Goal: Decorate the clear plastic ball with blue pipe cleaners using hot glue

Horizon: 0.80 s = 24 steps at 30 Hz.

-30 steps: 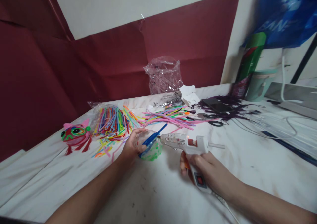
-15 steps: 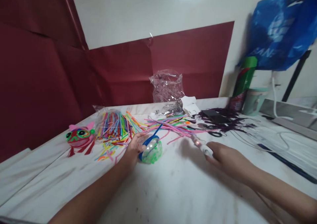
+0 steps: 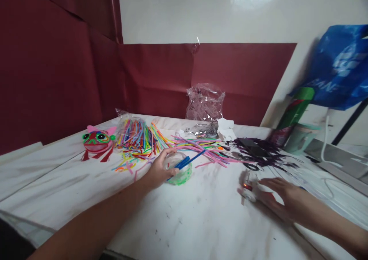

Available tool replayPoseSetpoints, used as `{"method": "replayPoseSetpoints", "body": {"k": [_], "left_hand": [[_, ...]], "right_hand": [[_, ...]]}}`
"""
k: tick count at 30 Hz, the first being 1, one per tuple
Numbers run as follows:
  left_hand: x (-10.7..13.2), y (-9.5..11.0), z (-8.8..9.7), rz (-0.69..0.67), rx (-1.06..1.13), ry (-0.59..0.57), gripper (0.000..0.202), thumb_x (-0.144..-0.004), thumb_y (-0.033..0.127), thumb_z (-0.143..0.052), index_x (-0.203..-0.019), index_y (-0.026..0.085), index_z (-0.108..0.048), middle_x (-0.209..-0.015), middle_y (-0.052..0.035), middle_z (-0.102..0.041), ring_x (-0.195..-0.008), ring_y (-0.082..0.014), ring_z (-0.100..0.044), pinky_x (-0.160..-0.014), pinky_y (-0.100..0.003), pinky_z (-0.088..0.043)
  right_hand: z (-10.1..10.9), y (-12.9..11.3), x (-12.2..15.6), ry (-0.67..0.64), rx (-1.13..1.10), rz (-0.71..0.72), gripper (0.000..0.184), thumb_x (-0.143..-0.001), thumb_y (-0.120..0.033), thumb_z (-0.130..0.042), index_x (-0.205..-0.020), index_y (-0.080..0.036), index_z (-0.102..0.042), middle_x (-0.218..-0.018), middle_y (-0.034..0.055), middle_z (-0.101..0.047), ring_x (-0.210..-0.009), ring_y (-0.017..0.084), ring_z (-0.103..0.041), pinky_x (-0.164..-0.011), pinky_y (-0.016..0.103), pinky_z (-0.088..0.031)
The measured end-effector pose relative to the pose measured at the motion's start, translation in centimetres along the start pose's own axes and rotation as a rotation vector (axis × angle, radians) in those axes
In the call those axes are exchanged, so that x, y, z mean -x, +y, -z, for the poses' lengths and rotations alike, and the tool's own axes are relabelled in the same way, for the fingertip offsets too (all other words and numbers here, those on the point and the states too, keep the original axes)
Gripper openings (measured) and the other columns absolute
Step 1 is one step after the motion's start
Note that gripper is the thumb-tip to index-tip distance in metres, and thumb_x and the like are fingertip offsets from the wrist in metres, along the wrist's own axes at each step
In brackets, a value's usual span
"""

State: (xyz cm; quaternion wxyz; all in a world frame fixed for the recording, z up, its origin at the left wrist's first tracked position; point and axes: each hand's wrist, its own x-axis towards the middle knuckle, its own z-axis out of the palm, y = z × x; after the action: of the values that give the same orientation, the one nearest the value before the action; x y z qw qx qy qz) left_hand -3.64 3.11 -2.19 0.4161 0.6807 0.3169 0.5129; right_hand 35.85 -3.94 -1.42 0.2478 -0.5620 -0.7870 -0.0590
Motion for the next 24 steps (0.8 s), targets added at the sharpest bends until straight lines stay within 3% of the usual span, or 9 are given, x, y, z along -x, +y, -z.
{"method": "replayPoseSetpoints", "body": {"k": [2,5,8,10,14,24], "left_hand": [[0.1,0.3,-0.2,-0.004,-0.081,-0.014,0.064,-0.061,0.043,-0.077,-0.116,0.022,-0.052,-0.123,-0.0106,-0.055,-0.116,-0.0317,-0.05,-0.098,-0.044,-0.038],[0.3,0.7,-0.5,-0.049,-0.179,-0.066,0.064,-0.062,0.041,-0.076,-0.117,0.021,-0.05,-0.125,-0.0112,-0.053,-0.118,-0.0314,-0.048,-0.1,-0.044,-0.036],[0.6,1.1,-0.5,-0.135,-0.265,-0.104,0.062,-0.063,0.04,-0.075,-0.117,0.021,-0.05,-0.126,-0.0115,-0.052,-0.122,-0.0314,-0.046,-0.104,-0.044,-0.033],[0.7,1.4,-0.5,-0.157,-0.295,-0.111,0.062,-0.064,0.041,-0.073,-0.117,0.02,-0.049,-0.125,-0.012,-0.053,-0.123,-0.0315,-0.046,-0.105,-0.044,-0.033],[0.6,1.6,-0.3,-0.157,-0.299,-0.12,0.065,-0.064,0.046,-0.072,-0.117,0.018,-0.048,-0.124,-0.0128,-0.053,-0.122,-0.0321,-0.046,-0.104,-0.045,-0.033],[0.3,1.1,-0.3,-0.117,-0.237,-0.215,0.07,-0.064,0.049,-0.073,-0.12,0.018,-0.046,-0.127,-0.0141,-0.049,-0.121,-0.0326,-0.047,-0.103,-0.043,-0.035]], "right_hand": [[0.4,-2.5,-1.3,0.099,0.009,0.195,0.021,-0.084,-0.033,-0.054,-0.097,-0.022,-0.067,-0.094,0.0122,-0.071,-0.082,0.027,-0.068,-0.07,0.038,-0.054],[-0.5,-7.7,-3.7,0.311,-0.034,0.4,0.022,-0.089,-0.027,-0.052,-0.106,-0.018,-0.062,-0.105,0.015,-0.067,-0.101,0.028,-0.061,-0.084,0.044,-0.051],[-2.5,-12.5,-5.6,0.336,-0.07,0.459,0.028,-0.089,-0.03,-0.055,-0.113,-0.016,-0.059,-0.117,0.0188,-0.062,-0.111,0.031,-0.054,-0.089,0.05,-0.048],[-3.9,-14.4,-6.2,0.295,-0.143,0.443,0.021,-0.089,-0.03,-0.056,-0.105,-0.018,-0.062,-0.101,0.0148,-0.067,-0.097,0.029,-0.058,-0.081,0.046,-0.049],[-5.5,-15.3,-6.7,0.25,-0.256,0.353,0.011,-0.088,-0.027,-0.058,-0.083,-0.019,-0.063,-0.076,0.0079,-0.067,-0.076,0.023,-0.06,-0.069,0.037,-0.047],[-6.3,-15.7,-6.9,0.115,-0.593,0.022,0.006,-0.078,-0.02,-0.064,-0.073,-0.019,-0.065,-0.072,0.0035,-0.068,-0.069,0.02,-0.063,-0.063,0.028,-0.047]]}}
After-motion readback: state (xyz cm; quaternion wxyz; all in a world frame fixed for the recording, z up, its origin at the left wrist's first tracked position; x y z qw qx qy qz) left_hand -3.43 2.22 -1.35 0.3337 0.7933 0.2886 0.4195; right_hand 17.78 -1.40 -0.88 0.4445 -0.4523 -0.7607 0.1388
